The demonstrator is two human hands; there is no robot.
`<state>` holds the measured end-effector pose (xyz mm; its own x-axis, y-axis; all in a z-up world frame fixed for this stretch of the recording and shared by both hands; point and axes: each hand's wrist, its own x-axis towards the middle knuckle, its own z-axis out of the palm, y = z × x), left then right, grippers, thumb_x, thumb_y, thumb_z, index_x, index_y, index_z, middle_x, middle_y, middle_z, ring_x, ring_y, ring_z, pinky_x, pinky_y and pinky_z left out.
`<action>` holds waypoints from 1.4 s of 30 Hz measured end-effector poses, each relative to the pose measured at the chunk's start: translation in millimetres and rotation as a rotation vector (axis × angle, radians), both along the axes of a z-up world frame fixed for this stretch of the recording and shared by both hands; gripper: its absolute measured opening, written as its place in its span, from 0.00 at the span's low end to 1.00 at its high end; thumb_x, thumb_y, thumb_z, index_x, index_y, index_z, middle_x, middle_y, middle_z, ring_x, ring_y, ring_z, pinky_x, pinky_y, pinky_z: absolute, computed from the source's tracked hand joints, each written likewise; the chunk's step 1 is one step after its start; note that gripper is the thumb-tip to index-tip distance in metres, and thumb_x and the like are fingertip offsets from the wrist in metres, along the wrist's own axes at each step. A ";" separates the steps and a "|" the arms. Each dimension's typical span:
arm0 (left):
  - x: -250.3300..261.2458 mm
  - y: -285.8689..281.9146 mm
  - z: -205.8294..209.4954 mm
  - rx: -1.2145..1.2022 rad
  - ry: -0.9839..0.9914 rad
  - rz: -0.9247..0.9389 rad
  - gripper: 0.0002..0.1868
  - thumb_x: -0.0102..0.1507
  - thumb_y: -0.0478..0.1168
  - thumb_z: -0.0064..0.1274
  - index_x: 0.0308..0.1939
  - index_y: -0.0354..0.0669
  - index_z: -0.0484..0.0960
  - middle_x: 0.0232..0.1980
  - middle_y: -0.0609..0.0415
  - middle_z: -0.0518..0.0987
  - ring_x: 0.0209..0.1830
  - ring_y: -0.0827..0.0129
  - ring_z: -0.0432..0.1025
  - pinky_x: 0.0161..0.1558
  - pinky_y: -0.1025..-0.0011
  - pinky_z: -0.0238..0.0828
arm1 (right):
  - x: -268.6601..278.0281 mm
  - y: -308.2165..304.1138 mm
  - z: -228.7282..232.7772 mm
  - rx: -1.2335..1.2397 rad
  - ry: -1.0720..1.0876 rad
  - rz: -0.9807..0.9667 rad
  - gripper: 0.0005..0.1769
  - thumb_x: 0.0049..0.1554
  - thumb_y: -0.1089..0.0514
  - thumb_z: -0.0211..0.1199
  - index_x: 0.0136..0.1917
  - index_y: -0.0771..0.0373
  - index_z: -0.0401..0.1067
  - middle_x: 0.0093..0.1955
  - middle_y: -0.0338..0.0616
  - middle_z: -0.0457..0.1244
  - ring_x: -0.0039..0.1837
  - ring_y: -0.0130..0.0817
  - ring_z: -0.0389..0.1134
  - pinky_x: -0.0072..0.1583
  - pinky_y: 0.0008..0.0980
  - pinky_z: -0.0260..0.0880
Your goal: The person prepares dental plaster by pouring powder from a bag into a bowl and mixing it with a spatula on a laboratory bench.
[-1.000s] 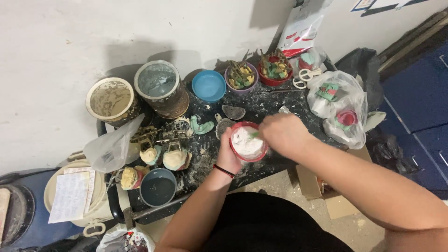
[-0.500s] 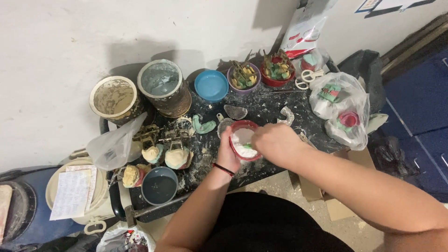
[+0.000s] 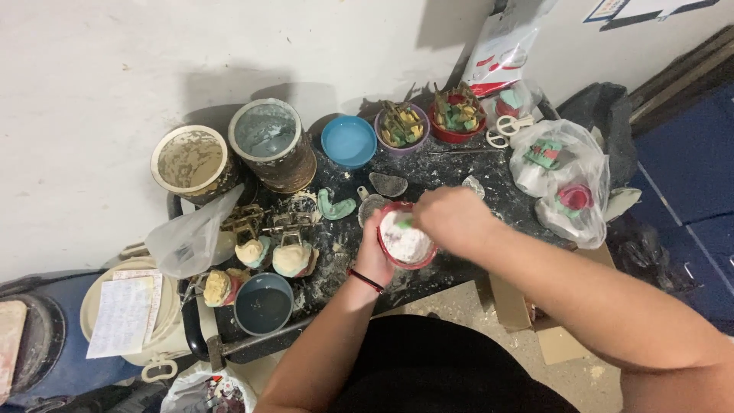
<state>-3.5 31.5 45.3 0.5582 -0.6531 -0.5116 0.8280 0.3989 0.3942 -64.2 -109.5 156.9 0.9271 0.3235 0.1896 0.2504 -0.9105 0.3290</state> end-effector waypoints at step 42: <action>38.7 76.7 -17.2 0.050 -0.025 0.354 0.39 0.64 0.68 0.47 0.67 0.45 0.78 0.63 0.44 0.81 0.64 0.50 0.75 0.62 0.53 0.76 | 181.4 -3.2 -161.5 1.143 0.090 -0.668 0.18 0.53 0.43 0.76 0.52 0.53 0.80 0.54 0.53 0.68 0.63 0.55 0.71 0.65 0.49 0.70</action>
